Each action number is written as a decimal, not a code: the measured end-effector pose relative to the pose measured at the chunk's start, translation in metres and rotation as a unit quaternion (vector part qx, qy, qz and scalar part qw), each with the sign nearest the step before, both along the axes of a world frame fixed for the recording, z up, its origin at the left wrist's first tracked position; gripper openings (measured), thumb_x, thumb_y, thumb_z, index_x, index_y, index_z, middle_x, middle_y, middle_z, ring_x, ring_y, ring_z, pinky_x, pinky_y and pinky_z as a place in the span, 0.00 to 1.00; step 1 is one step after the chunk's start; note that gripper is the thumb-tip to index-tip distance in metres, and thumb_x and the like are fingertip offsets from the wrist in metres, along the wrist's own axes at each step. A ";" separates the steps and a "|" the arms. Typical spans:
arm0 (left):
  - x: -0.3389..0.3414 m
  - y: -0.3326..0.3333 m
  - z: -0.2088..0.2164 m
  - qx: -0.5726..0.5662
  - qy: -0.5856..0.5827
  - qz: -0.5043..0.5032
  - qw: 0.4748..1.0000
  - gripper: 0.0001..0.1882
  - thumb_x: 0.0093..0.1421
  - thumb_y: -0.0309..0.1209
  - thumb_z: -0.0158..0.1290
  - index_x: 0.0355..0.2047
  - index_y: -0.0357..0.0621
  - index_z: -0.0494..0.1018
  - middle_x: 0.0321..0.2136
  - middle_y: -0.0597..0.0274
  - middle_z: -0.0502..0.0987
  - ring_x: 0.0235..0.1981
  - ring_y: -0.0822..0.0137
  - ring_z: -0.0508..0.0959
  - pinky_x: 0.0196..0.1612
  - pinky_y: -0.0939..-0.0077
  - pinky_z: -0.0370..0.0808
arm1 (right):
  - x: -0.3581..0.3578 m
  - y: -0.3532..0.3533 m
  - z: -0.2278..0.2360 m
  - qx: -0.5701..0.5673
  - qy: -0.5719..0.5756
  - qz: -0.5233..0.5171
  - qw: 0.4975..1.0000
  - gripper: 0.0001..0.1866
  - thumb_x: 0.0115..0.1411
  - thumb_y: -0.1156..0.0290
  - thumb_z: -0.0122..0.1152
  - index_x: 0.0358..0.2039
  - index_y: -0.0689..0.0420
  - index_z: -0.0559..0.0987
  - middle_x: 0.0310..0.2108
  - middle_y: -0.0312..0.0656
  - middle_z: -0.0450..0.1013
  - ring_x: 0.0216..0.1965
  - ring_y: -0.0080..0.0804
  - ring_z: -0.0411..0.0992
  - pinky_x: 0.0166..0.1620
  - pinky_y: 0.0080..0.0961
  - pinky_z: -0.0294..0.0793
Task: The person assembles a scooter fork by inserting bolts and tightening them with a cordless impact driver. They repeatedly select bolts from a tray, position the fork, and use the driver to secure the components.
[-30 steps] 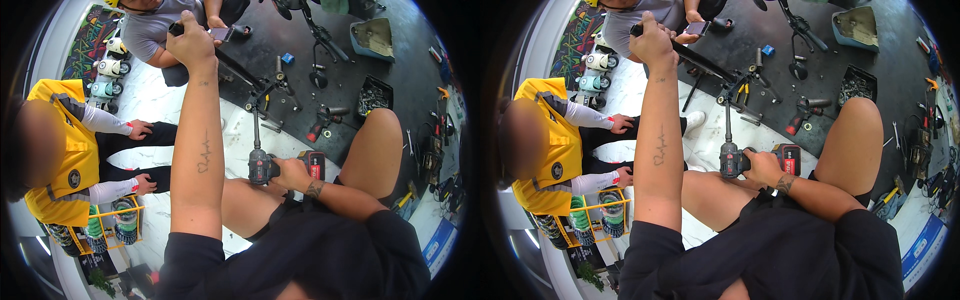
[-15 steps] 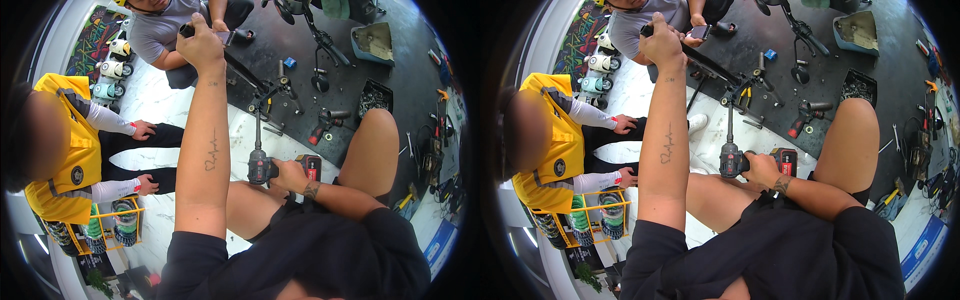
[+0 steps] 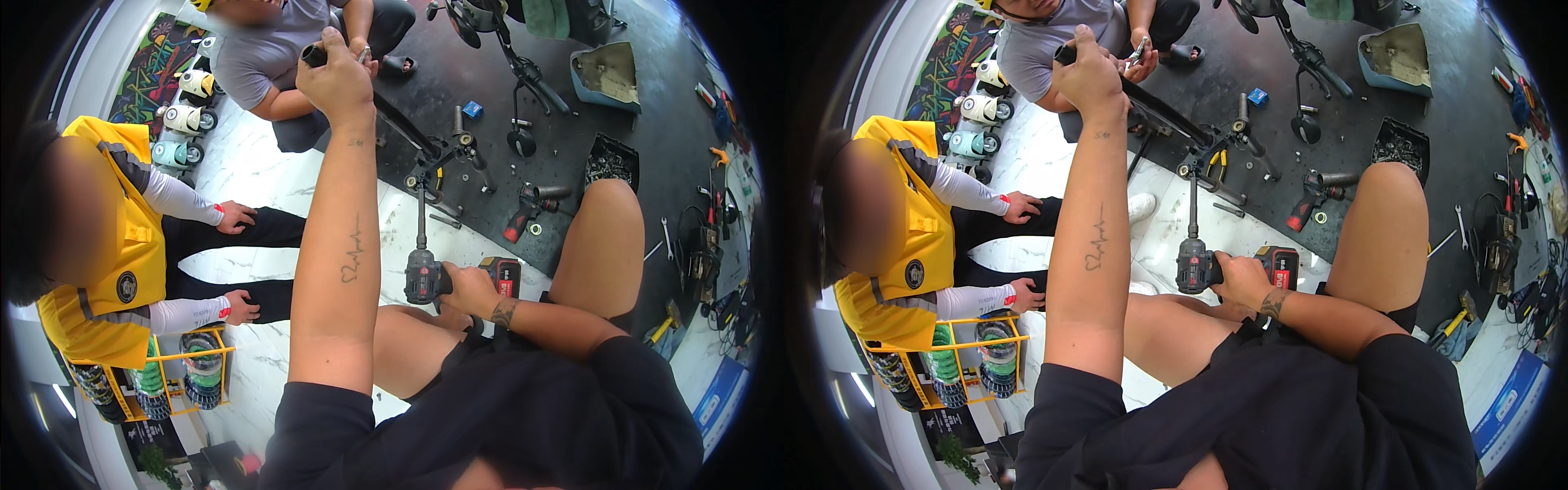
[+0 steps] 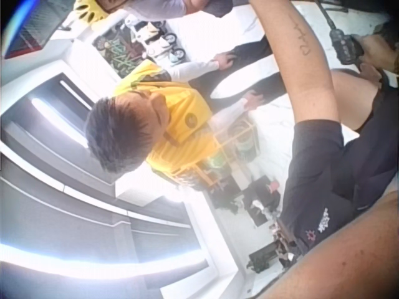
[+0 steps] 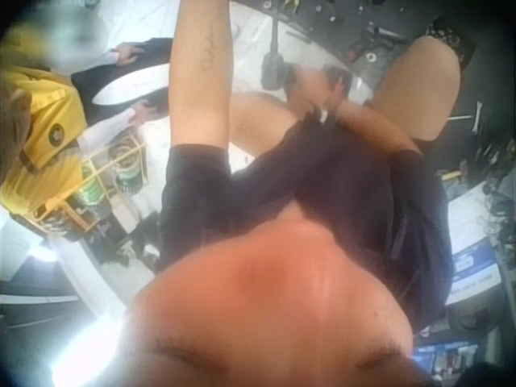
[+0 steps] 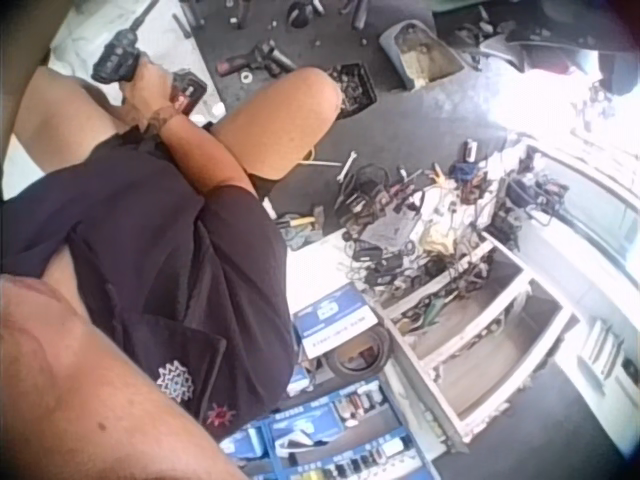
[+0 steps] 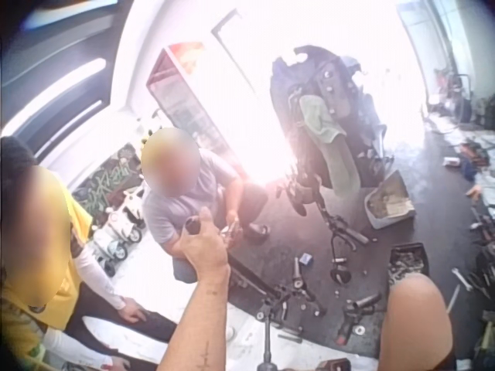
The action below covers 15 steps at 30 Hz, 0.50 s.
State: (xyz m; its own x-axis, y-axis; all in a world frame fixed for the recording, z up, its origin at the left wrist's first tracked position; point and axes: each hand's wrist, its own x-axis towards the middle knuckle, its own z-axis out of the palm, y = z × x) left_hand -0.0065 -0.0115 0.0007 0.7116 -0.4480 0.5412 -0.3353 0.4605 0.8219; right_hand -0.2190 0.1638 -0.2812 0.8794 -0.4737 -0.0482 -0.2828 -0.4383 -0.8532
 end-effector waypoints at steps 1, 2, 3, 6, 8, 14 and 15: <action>0.001 0.000 -0.001 0.000 0.007 -0.007 1.000 0.19 0.70 0.35 0.53 0.24 0.36 0.67 0.15 0.58 0.72 0.11 0.69 0.72 0.11 0.77 0.70 | 0.000 0.000 -0.002 0.011 0.012 0.006 1.000 0.30 0.48 0.62 0.73 0.50 0.60 0.76 0.31 0.56 0.81 0.35 0.59 0.80 0.40 0.50 0.79; 0.003 0.000 -0.002 0.003 -0.003 0.001 1.000 0.18 0.70 0.34 0.53 0.24 0.38 0.66 0.14 0.61 0.70 0.10 0.70 0.69 0.12 0.77 0.68 | -0.001 0.000 -0.006 0.020 0.012 0.009 1.000 0.30 0.48 0.62 0.73 0.51 0.60 0.75 0.32 0.56 0.81 0.35 0.59 0.80 0.41 0.50 0.79; 0.005 -0.001 -0.003 0.006 -0.012 0.009 1.000 0.18 0.70 0.33 0.54 0.23 0.39 0.66 0.13 0.64 0.67 0.10 0.72 0.67 0.13 0.76 0.65 | -0.003 0.000 -0.010 0.028 0.011 0.012 0.999 0.31 0.48 0.63 0.73 0.51 0.60 0.75 0.32 0.56 0.81 0.36 0.60 0.80 0.41 0.51 0.79; 0.011 -0.002 -0.005 0.004 -0.007 -0.004 1.000 0.18 0.70 0.33 0.55 0.24 0.40 0.66 0.12 0.66 0.65 0.10 0.73 0.64 0.14 0.75 0.63 | -0.012 -0.001 -0.027 0.022 0.019 0.031 0.999 0.31 0.48 0.63 0.73 0.52 0.60 0.74 0.34 0.56 0.81 0.37 0.60 0.80 0.42 0.52 0.78; 0.015 -0.002 -0.005 0.001 -0.012 -0.019 1.000 0.17 0.69 0.33 0.55 0.25 0.40 0.66 0.13 0.66 0.65 0.10 0.73 0.64 0.14 0.75 0.63 | -0.018 -0.005 -0.042 0.011 0.042 0.044 0.998 0.31 0.48 0.63 0.73 0.53 0.59 0.75 0.34 0.57 0.81 0.38 0.59 0.80 0.42 0.52 0.78; 0.011 -0.007 -0.004 0.024 -0.026 0.060 0.998 0.18 0.70 0.34 0.56 0.23 0.41 0.69 0.14 0.68 0.67 0.11 0.71 0.67 0.13 0.75 0.67 | -0.040 -0.037 -0.114 -0.078 0.224 0.101 0.966 0.32 0.48 0.59 0.76 0.52 0.59 0.77 0.37 0.54 0.82 0.41 0.55 0.81 0.44 0.48 0.80; 0.010 -0.007 -0.004 0.024 -0.010 0.052 0.998 0.18 0.70 0.34 0.56 0.24 0.40 0.69 0.14 0.68 0.67 0.11 0.71 0.68 0.14 0.74 0.67 | -0.043 -0.043 -0.127 -0.096 0.240 0.107 0.960 0.29 0.49 0.60 0.75 0.50 0.58 0.78 0.37 0.53 0.82 0.41 0.54 0.81 0.45 0.47 0.81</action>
State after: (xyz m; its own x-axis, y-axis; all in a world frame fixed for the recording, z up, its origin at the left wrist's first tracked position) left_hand 0.0035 -0.0185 -0.0031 0.7446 -0.3982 0.5357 -0.3965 0.3818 0.8349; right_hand -0.2624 0.1209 -0.4087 0.8559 -0.3257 -0.4018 -0.5092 -0.6665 -0.5445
